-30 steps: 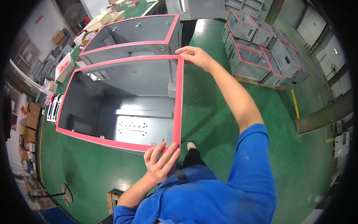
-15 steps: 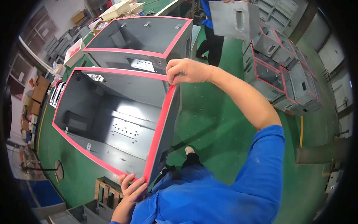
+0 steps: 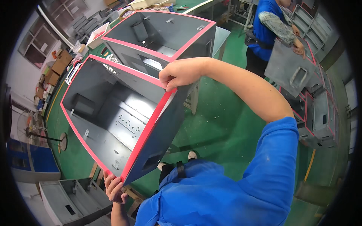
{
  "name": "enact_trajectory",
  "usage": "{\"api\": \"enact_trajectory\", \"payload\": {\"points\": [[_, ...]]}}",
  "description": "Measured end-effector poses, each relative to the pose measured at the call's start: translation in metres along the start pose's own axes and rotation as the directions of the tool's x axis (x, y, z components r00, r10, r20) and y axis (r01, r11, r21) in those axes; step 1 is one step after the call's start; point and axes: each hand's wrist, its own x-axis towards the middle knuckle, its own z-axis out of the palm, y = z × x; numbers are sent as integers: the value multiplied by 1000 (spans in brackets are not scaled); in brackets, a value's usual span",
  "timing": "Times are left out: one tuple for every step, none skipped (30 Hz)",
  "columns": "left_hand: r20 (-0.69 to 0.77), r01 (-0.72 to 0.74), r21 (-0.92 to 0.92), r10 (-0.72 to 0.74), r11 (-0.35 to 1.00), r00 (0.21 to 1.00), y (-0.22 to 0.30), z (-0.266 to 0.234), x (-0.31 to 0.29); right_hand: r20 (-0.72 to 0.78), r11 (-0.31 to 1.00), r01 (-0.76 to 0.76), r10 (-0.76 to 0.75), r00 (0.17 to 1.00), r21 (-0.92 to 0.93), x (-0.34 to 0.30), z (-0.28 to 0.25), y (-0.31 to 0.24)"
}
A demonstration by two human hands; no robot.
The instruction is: Apply red protective adhesive tape to the edges of metal cabinet frames on a production line.
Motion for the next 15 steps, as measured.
{"api": "enact_trajectory", "payload": {"points": [[-13,7,10,-6,1000,1000,2,2,0,22,999,-2,3,1000,-44,2,-1,3],[-23,14,17,-14,1000,1000,3,3,-1,42,996,-6,10,999,-85,5,0,4],[-18,15,26,-14,1000,1000,4,3,-2,70,997,-49,53,996,-57,5,-1,2],[-14,28,39,-27,999,1000,5,3,-3,76,997,-67,70,995,-40,6,-1,0],[-9,41,49,-41,998,999,6,2,-4,84,996,-88,90,992,-22,6,-1,-1],[-3,54,58,-54,997,999,7,2,-4,90,994,-111,111,990,-5,6,-1,-1],[-10,52,55,-52,997,999,7,3,-4,97,994,-107,106,990,0,7,-1,0],[-16,51,56,-50,997,999,8,2,-4,103,995,-97,96,990,6,8,-2,2],[-21,49,57,-48,997,999,10,1,-3,109,996,-88,86,990,12,8,-3,3],[-21,55,66,-53,996,998,13,0,-2,116,996,-94,92,989,7,8,-4,2],[-22,59,66,-58,996,998,12,1,-3,124,994,-108,108,986,0,8,-4,1],[-22,64,66,-63,996,998,11,2,-4,130,992,-123,123,984,-7,8,-4,1],[-20,63,66,-62,996,998,10,3,-5,131,991,-129,130,983,-16,9,-4,1],[-18,63,66,-62,996,998,8,3,-6,131,990,-136,138,982,-25,9,-3,0],[-15,60,68,-59,996,998,8,2,-6,129,990,-140,143,981,-34,9,-4,-1]]}}
